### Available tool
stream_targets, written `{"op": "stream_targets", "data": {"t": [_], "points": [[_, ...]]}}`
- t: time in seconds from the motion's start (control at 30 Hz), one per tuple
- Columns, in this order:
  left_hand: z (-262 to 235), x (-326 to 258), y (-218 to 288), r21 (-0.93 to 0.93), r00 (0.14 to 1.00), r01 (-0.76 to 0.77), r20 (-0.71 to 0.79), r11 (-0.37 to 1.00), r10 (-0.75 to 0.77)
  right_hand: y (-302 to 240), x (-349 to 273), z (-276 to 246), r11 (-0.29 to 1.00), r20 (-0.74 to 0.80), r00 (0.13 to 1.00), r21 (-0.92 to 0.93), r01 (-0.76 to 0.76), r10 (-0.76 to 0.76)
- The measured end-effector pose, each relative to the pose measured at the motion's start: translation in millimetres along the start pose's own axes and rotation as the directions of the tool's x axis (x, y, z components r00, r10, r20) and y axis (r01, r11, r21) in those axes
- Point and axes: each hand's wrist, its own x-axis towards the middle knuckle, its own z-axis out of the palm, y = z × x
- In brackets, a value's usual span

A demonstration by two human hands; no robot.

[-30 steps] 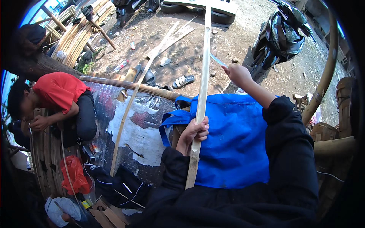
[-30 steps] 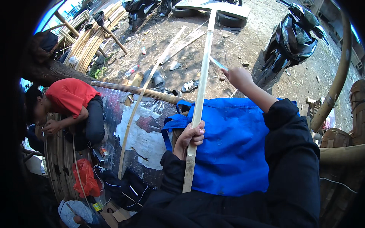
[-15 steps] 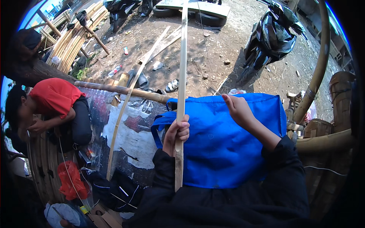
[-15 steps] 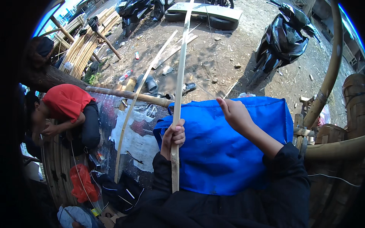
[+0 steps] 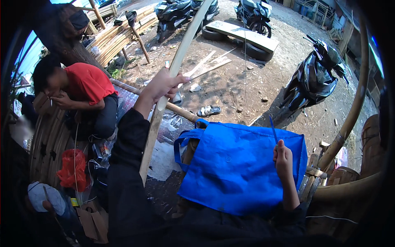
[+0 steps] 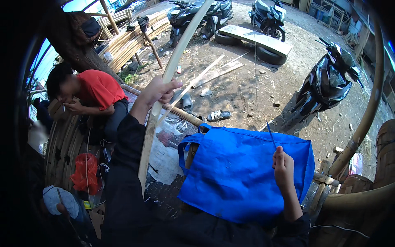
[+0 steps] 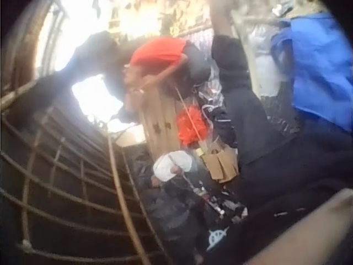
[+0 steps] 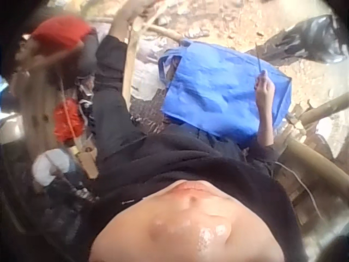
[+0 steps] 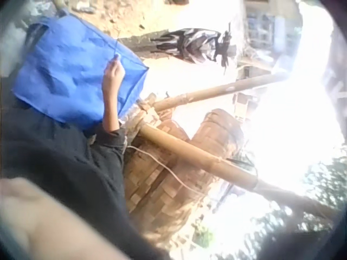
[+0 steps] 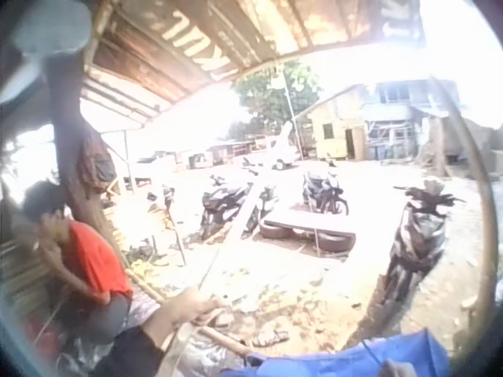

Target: The person is using a small knife to shave and smooth the surface of a long bamboo strip.

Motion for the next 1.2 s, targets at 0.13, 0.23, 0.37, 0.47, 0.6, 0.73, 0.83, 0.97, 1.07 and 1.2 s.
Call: {"op": "stream_targets", "data": {"t": [0.13,0.23,0.37,0.47,0.6,0.73,0.83,0.97,1.07,1.2], "points": [[-7.2,2.0,62.5,0.28,0.964,-0.181,-0.139,0.943,0.226,5.0,0.6,-4.9,1.0,-0.007,1.0,0.026,0.012,-0.012],[-5.2,9.6,101.2,0.41,0.906,-0.301,-0.16,0.861,0.393,-1.1,-1.5,-6.8,0.999,-0.005,0.999,0.038,0.034,-0.034],[2.9,25.9,146.0,0.354,0.8,-0.522,-0.112,0.776,0.589,-6.1,-5.0,-16.1,0.996,-0.045,0.999,0.088,0.035,-0.031],[2.9,31.2,182.1,0.268,0.787,-0.537,-0.184,0.8,0.589,-9.4,-10.5,-20.8,0.995,-0.092,0.995,0.085,0.048,-0.041],[14.6,40.3,211.1,0.263,0.669,-0.668,-0.199,0.696,0.717,-0.1,-13.4,-37.1,0.992,-0.119,0.993,0.119,0.036,-0.022],[11.6,36.5,207.7,0.275,0.548,-0.768,-0.185,0.578,0.816,3.5,-17.7,-37.0,0.99,-0.155,0.987,0.132,0.056,-0.036],[29.8,30.8,207.9,0.198,0.532,-0.788,-0.259,0.583,0.806,7.3,-21.4,-39.1,0.99,-0.15,0.988,0.137,0.044,-0.023],[34.7,10.7,209.1,0.153,0.44,-0.854,-0.296,0.497,0.848,13.1,-22.8,-35.4,0.987,-0.144,0.988,0.143,0.079,-0.059],[39.2,-15.8,202.2,0.138,0.376,-0.885,-0.356,0.446,0.855,13.6,-23.8,-31.9,0.982,-0.158,0.984,0.155,0.108,-0.084],[55.2,-39.0,172.5,0.169,0.266,-0.916,-0.424,0.364,0.866,-0.5,-29.6,-27.3,0.979,-0.102,0.995,0.204,0.018,0.003]]}}
